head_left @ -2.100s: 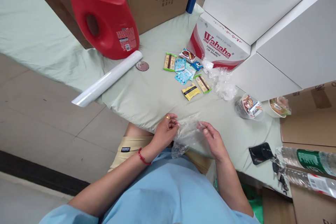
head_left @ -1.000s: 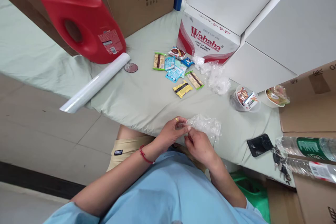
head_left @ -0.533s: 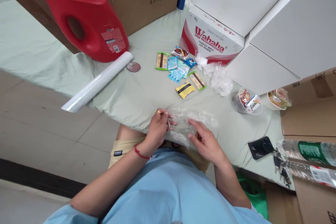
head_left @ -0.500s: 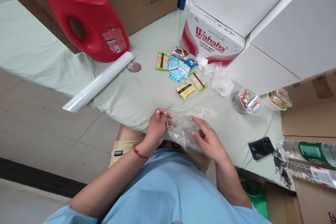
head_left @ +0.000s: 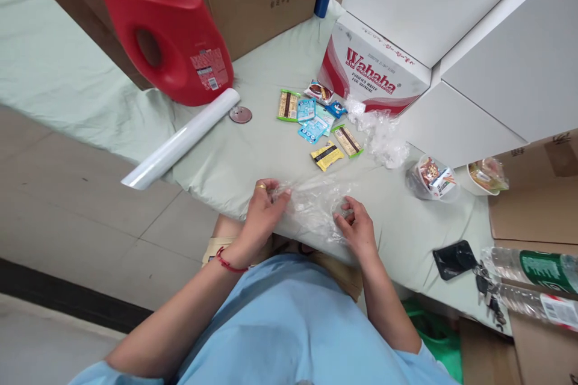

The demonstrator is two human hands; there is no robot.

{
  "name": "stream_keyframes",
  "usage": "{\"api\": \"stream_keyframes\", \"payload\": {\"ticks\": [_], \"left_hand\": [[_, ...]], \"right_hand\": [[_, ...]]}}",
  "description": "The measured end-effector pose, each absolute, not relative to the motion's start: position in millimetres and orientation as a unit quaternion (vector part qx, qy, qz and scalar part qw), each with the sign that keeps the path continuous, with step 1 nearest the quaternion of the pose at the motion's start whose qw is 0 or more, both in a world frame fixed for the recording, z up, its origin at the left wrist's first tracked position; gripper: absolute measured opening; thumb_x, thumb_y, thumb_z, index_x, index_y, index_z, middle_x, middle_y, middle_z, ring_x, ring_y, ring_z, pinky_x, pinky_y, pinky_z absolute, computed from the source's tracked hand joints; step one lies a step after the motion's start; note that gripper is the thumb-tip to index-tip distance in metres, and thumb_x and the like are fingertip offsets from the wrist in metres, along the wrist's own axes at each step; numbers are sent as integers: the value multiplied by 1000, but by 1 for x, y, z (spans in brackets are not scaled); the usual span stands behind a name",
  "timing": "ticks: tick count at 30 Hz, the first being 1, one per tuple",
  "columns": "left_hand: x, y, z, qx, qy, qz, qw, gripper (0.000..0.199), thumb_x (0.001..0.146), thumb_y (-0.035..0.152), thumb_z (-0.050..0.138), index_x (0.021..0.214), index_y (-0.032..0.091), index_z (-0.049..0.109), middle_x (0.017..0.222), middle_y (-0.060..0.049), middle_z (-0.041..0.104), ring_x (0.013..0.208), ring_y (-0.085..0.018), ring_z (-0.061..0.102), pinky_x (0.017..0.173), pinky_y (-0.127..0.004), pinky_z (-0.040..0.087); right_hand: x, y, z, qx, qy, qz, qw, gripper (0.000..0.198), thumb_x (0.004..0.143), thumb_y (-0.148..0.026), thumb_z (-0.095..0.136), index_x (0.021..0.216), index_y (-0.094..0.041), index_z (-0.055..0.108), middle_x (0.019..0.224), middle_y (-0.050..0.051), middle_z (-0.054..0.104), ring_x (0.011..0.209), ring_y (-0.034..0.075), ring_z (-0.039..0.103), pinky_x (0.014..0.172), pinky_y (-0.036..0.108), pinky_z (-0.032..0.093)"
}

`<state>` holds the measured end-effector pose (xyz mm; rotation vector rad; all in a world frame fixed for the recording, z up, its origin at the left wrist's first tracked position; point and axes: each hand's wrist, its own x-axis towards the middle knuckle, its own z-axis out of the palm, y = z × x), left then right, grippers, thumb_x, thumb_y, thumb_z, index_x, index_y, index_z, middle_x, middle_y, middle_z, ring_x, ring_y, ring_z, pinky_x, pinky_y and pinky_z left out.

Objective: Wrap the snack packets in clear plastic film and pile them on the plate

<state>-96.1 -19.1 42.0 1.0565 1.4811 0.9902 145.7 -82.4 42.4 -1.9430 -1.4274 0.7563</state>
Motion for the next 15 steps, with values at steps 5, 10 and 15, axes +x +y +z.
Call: {"api": "stream_keyframes", "payload": {"ticks": [5, 10, 15], "left_hand": [[-107, -27, 41, 671, 576, 424, 197, 61, 86, 27, 72, 143, 20, 52, 148, -19, 49, 141, -35, 49, 110, -55, 52], [-109, -27, 35, 806, 470, 335, 128, 39, 95, 19, 60, 132, 28, 67, 141, -12, 63, 141, -33, 53, 120, -58, 42], [-107, -11, 15, 783, 532, 278, 164, 34, 103, 36, 51, 123, 21, 73, 143, -18, 66, 145, -39, 51, 119, -64, 40]], "right_hand": [[145, -82, 35, -730, -558, 252, 304, 53, 91, -38, 60, 139, -16, 63, 104, 6, 72, 66, 15, 58, 76, 35, 55], [152, -84, 32, -739, -543, 251, 311, 51, 94, -40, 57, 137, -15, 65, 96, 5, 74, 71, 18, 63, 80, 36, 56], [174, -87, 28, -751, -570, 190, 274, 39, 96, -40, 52, 120, -18, 75, 103, 10, 74, 86, 23, 68, 88, 40, 56]]}}
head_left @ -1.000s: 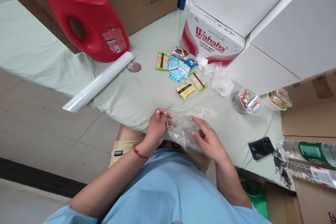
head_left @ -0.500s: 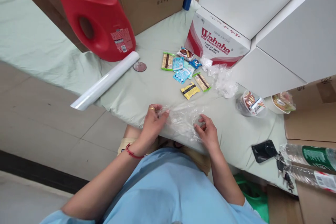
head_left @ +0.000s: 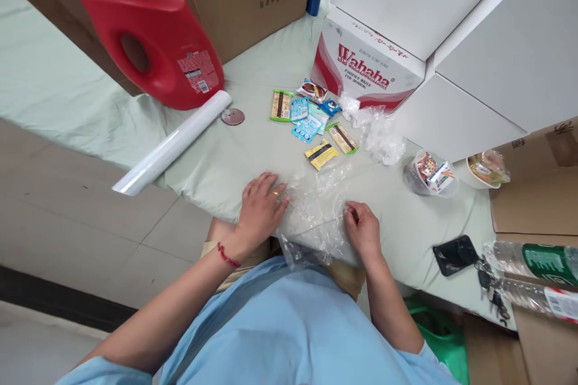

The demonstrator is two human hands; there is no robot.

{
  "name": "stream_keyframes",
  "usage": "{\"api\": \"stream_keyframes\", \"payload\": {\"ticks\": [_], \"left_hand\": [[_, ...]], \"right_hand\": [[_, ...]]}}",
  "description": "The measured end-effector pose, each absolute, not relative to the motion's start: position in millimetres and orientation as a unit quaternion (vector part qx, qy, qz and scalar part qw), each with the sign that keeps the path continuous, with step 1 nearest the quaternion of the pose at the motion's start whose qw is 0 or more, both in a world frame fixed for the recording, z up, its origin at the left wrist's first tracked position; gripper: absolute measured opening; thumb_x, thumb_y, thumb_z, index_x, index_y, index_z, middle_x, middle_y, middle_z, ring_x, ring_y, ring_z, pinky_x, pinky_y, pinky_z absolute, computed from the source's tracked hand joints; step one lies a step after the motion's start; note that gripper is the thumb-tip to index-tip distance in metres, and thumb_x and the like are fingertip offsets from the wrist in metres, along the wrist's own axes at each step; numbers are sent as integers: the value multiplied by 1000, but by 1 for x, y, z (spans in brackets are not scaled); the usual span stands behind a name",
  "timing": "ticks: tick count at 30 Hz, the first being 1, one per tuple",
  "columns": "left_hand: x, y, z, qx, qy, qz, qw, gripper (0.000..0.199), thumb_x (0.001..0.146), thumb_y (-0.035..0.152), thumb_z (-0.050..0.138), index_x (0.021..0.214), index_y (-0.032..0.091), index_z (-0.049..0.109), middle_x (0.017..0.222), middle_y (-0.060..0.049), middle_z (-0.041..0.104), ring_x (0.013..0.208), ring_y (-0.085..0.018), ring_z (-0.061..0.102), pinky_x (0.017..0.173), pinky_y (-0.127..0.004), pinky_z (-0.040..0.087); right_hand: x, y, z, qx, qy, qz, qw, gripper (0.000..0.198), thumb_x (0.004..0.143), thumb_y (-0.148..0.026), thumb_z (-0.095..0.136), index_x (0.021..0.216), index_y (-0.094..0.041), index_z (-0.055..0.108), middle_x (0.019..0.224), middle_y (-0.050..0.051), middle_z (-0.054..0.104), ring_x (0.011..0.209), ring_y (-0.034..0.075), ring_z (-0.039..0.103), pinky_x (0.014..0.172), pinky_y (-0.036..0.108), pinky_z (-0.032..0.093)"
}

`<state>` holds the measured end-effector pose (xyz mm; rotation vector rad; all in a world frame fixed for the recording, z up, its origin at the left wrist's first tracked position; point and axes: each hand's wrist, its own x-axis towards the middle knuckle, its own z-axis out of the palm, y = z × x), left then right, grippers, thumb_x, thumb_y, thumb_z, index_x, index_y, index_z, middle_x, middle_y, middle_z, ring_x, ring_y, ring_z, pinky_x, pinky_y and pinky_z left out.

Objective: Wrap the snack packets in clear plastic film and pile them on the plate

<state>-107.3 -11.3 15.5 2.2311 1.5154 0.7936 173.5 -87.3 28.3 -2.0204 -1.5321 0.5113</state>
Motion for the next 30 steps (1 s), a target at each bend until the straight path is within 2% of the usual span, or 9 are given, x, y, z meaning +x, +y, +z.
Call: {"api": "stream_keyframes", "payload": {"ticks": [4, 9, 14, 17, 20, 22, 23, 27, 30], "left_hand": [[-110, -6, 8, 762, 564, 276, 159, 34, 104, 38, 47, 121, 23, 73, 149, -16, 63, 151, -38, 46, 123, -65, 33], [-106, -9, 12, 734, 585, 306, 157, 33, 99, 40, 56, 119, 19, 70, 146, -20, 61, 151, -40, 44, 122, -62, 37], [-82, -3, 18, 722, 584, 317, 192, 20, 92, 37, 64, 98, 18, 70, 139, -22, 61, 154, -46, 37, 121, -68, 34], [-73, 2, 26, 704, 554, 358, 263, 7, 89, 28, 62, 89, 21, 63, 125, -17, 65, 137, -38, 55, 114, -60, 45], [-75, 1, 36, 625, 531, 425, 382, 13, 91, 35, 60, 91, 23, 56, 118, -10, 65, 100, -24, 70, 83, -40, 59], [-83, -2, 40, 546, 529, 452, 466, 22, 88, 41, 65, 93, 24, 51, 115, -7, 65, 78, -17, 68, 62, -30, 52], [-89, -4, 40, 510, 533, 457, 496, 27, 85, 42, 68, 94, 25, 49, 109, -4, 66, 70, -14, 65, 57, -27, 47], [-118, -8, 32, 422, 601, 457, 502, 38, 77, 37, 75, 104, 25, 51, 73, 6, 58, 57, -13, 54, 55, -24, 39], [-137, -7, 33, 396, 660, 472, 431, 38, 75, 34, 75, 104, 24, 53, 72, 5, 58, 63, -15, 56, 58, -26, 42]], "right_hand": [[200, -92, 30, -763, -574, 152, 255, 37, 96, -39, 51, 113, -19, 78, 103, 12, 74, 90, 25, 68, 89, 41, 55], [226, -99, 31, -775, -559, 146, 257, 40, 94, -43, 54, 112, -17, 78, 98, 11, 72, 84, 24, 66, 86, 42, 55], [230, -100, 29, -771, -555, 157, 269, 41, 95, -47, 54, 113, -17, 77, 98, 11, 72, 83, 24, 66, 85, 42, 56], [229, -100, 28, -774, -556, 148, 265, 42, 96, -48, 54, 112, -17, 77, 100, 12, 72, 85, 25, 67, 86, 43, 56], [230, -101, 28, -775, -558, 140, 260, 42, 96, -47, 53, 113, -17, 78, 100, 12, 72, 85, 25, 67, 86, 43, 56], [230, -102, 27, -774, -561, 136, 260, 41, 96, -46, 53, 113, -17, 77, 100, 13, 72, 85, 25, 67, 87, 43, 57], [230, -101, 26, -773, -563, 133, 260, 41, 96, -45, 53, 113, -16, 77, 101, 13, 72, 85, 25, 67, 87, 43, 57], [231, -91, 24, -765, -580, 114, 257, 40, 95, -41, 51, 111, -15, 77, 105, 15, 72, 89, 26, 67, 90, 44, 56], [233, -79, 26, -760, -592, 103, 247, 40, 95, -39, 50, 111, -15, 77, 107, 16, 71, 90, 27, 66, 92, 45, 55]]}}
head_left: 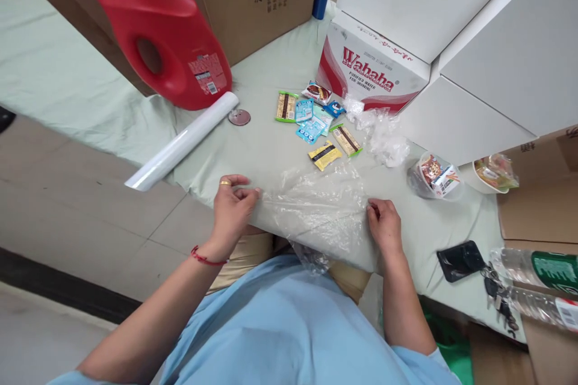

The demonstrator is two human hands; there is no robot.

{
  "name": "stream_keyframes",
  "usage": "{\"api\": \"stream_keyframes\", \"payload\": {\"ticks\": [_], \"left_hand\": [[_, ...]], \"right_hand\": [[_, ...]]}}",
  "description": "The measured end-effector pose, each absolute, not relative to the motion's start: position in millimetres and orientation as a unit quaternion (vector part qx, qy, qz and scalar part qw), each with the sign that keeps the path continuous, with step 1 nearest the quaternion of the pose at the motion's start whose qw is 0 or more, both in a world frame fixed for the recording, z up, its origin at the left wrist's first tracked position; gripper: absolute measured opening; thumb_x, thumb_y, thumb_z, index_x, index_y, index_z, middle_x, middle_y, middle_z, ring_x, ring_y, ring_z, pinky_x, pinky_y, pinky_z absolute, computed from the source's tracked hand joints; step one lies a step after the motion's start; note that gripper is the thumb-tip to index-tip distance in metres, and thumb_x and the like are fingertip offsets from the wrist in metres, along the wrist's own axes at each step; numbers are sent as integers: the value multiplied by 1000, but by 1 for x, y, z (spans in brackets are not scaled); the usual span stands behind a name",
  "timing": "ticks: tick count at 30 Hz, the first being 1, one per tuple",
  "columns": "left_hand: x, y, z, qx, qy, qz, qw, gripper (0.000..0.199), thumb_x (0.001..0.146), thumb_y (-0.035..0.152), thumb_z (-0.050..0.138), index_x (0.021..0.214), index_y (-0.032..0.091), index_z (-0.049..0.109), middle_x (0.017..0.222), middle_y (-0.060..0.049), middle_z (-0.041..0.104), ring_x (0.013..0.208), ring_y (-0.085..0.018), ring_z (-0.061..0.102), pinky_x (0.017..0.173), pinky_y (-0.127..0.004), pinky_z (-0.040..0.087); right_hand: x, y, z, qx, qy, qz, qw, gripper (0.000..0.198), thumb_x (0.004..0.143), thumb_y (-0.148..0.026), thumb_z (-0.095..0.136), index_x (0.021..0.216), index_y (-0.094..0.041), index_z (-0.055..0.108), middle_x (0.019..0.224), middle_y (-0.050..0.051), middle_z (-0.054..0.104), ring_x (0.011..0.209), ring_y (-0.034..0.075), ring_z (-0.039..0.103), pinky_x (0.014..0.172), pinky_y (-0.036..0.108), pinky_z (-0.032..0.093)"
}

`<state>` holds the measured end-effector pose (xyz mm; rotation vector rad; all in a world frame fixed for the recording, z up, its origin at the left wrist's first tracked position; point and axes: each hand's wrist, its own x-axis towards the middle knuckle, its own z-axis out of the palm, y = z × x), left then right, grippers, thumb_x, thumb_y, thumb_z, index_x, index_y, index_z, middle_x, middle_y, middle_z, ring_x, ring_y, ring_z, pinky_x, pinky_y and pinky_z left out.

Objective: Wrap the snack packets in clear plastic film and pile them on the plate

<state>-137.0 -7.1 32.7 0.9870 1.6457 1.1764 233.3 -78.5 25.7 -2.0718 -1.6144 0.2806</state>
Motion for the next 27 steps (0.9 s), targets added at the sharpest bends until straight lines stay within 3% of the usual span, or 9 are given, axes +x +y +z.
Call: {"api": "stream_keyframes", "payload": {"ticks": [4, 6, 9, 11, 15, 18, 21, 24, 27], "left_hand": [[-139, -11, 59, 496, 650, 497, 291, 13, 86, 32, 66, 94, 23, 60, 95, -2, 64, 83, -17, 63, 74, -30, 52], [-126, -19, 73, 573, 615, 477, 255, 6, 91, 29, 60, 93, 23, 63, 95, -3, 65, 85, -18, 64, 79, -32, 54], [-96, -36, 77, 671, 575, 400, 242, 12, 97, 25, 54, 97, 23, 65, 96, -5, 69, 89, -21, 67, 84, -36, 54], [-73, -48, 66, 735, 550, 334, 214, 18, 101, 29, 52, 104, 21, 68, 108, -11, 74, 103, -26, 70, 94, -44, 54], [-44, -58, 35, 799, 541, 229, 123, 39, 105, 39, 51, 130, 14, 68, 155, -23, 57, 151, -39, 47, 124, -68, 29], [-40, -50, 22, 831, 519, 170, 108, 50, 108, 41, 44, 148, 15, 60, 166, -21, 47, 158, -38, 39, 128, -73, 15], [-43, -34, 19, 867, 462, 140, 120, 57, 110, 44, 38, 158, 16, 50, 170, -17, 42, 159, -33, 38, 132, -69, 8], [-50, -13, 19, 913, 368, 121, 126, 59, 111, 48, 36, 162, 19, 46, 173, -12, 38, 161, -28, 34, 134, -64, 4], [-61, 8, 20, 942, 295, 107, 117, 56, 112, 49, 36, 162, 26, 46, 174, -9, 35, 163, -26, 31, 134, -61, 2]], "right_hand": [[236, -70, 30, -771, -587, 92, 229, 42, 96, -42, 49, 115, -15, 77, 112, 16, 70, 88, 26, 65, 93, 45, 52], [237, -71, 32, -784, -579, 84, 209, 44, 96, -43, 49, 118, -16, 76, 115, 16, 69, 86, 26, 65, 90, 44, 52], [237, -80, 33, -807, -558, 80, 173, 44, 95, -45, 49, 117, -17, 75, 108, 15, 69, 87, 27, 65, 85, 42, 51], [238, -91, 32, -819, -543, 84, 167, 43, 95, -47, 50, 114, -17, 74, 103, 14, 69, 89, 27, 65, 83, 41, 50], [240, -120, 37, -820, -518, 151, 190, 44, 94, -53, 53, 110, -17, 72, 97, 11, 71, 84, 26, 67, 82, 40, 52], [241, -140, 50, -813, -513, 186, 202, 42, 97, -56, 53, 103, -20, 74, 93, 9, 74, 76, 23, 66, 78, 38, 53], [238, -143, 67, -803, -530, 110, 248, 41, 102, -53, 51, 100, -21, 76, 94, 9, 76, 74, 22, 67, 76, 37, 54], [230, -128, 71, -736, -614, 56, 279, 38, 106, -47, 49, 115, -21, 77, 112, 13, 76, 99, 27, 71, 90, 42, 58], [222, -107, 57, -657, -712, 86, 232, 41, 107, -45, 52, 136, -23, 71, 146, 16, 65, 134, 32, 61, 113, 53, 52]]}}
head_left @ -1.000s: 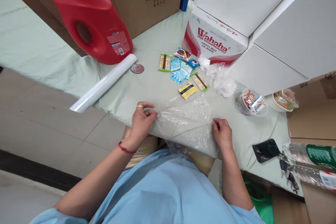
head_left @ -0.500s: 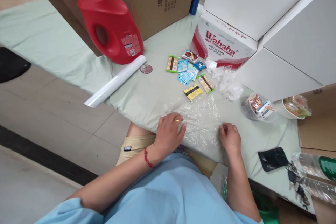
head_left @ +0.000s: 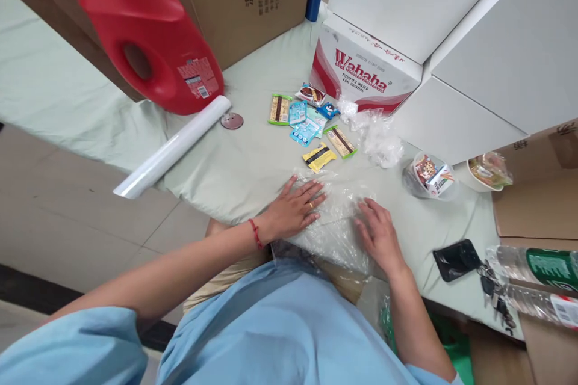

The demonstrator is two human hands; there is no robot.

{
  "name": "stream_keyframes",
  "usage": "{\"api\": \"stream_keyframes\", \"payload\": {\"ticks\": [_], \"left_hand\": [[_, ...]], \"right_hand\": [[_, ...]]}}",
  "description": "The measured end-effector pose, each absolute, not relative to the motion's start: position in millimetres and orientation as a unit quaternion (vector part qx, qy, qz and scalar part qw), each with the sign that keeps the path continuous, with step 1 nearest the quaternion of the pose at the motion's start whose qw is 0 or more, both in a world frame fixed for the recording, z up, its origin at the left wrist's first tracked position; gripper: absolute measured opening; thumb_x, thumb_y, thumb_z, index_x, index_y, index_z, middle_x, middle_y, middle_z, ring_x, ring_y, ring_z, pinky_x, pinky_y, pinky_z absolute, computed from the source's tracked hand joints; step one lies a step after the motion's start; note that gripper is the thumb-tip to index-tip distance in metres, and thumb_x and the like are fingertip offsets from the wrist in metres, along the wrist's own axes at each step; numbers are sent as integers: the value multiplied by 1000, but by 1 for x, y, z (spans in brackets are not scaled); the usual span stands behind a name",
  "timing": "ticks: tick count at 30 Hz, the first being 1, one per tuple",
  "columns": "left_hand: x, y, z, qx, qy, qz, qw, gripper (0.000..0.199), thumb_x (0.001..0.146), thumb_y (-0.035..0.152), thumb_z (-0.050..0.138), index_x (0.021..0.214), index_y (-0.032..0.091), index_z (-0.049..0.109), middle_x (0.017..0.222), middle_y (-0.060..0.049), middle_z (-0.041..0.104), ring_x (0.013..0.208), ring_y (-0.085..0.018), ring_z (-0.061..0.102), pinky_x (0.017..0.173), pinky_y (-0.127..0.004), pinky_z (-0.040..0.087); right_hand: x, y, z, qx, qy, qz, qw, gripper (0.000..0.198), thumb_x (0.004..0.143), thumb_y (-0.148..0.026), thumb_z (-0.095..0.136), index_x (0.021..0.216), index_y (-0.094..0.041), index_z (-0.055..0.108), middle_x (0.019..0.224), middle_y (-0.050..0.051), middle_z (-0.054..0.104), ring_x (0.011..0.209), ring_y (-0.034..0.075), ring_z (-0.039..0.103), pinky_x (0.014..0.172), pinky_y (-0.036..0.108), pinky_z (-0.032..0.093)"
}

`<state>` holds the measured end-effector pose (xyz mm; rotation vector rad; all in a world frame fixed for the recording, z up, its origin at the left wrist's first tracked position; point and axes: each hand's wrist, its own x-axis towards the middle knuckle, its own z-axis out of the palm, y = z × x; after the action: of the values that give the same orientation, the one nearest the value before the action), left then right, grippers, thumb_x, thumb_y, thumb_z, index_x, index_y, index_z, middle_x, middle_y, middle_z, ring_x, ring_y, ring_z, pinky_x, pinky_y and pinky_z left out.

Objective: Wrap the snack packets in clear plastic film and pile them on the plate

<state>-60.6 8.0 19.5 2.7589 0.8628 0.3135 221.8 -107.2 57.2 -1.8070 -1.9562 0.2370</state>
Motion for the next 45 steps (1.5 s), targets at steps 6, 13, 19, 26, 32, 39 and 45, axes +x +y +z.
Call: {"api": "stream_keyframes", "payload": {"ticks": [6, 13, 19, 26, 32, 39, 45], "left_hand": [[-93, 23, 19, 931, 339, 102, 86, 57, 112, 46, 33, 165, 24, 41, 174, -14, 34, 161, -28, 36, 133, -66, 3], [-102, 19, 19, 904, 403, 99, 104, 63, 111, 51, 31, 167, 21, 37, 174, -12, 32, 161, -29, 35, 133, -68, 6], [-99, 20, 21, 902, 405, 100, 114, 64, 111, 50, 32, 166, 18, 39, 174, -11, 33, 162, -30, 34, 132, -70, 10], [-99, 17, 20, 897, 411, 121, 111, 64, 110, 52, 36, 165, 22, 41, 173, -9, 37, 162, -29, 32, 134, -67, 9], [-99, 16, 23, 889, 422, 124, 123, 63, 109, 53, 37, 165, 24, 41, 173, -8, 38, 161, -31, 35, 133, -70, 9], [-99, 17, 26, 890, 413, 141, 128, 63, 108, 50, 41, 166, 25, 40, 172, -11, 40, 160, -34, 37, 131, -71, 10], [-99, 17, 25, 890, 413, 144, 126, 62, 109, 49, 40, 165, 23, 42, 171, -13, 41, 159, -34, 39, 131, -70, 10]], "right_hand": [[229, -102, 25, -670, -715, 121, 159, 49, 108, -46, 51, 147, -19, 65, 162, 19, 52, 148, 36, 50, 120, 61, 45], [241, -66, 55, -680, -700, 138, 168, 44, 106, -50, 50, 129, -21, 74, 135, 16, 72, 125, 33, 66, 110, 55, 53], [214, 55, 71, -713, -685, 63, 133, 45, 101, -35, 51, 139, -16, 66, 135, 18, 68, 122, 35, 61, 106, 48, 51], [181, 137, 61, -775, -631, 35, 12, 47, 97, -43, 61, 134, -14, 66, 134, 21, 66, 123, 39, 55, 103, 47, 45], [203, 89, 75, -736, -666, -61, 105, 39, 95, -36, 60, 127, -17, 71, 128, 19, 70, 129, 39, 52, 114, 54, 36], [205, -13, 99, -552, -787, 145, 233, 42, 98, -54, 67, 130, -27, 71, 127, 11, 74, 130, 34, 61, 114, 55, 46], [179, -49, 70, -505, -818, 210, 178, 41, 101, -49, 66, 137, -30, 69, 134, 12, 71, 136, 34, 57, 116, 61, 47]]}}
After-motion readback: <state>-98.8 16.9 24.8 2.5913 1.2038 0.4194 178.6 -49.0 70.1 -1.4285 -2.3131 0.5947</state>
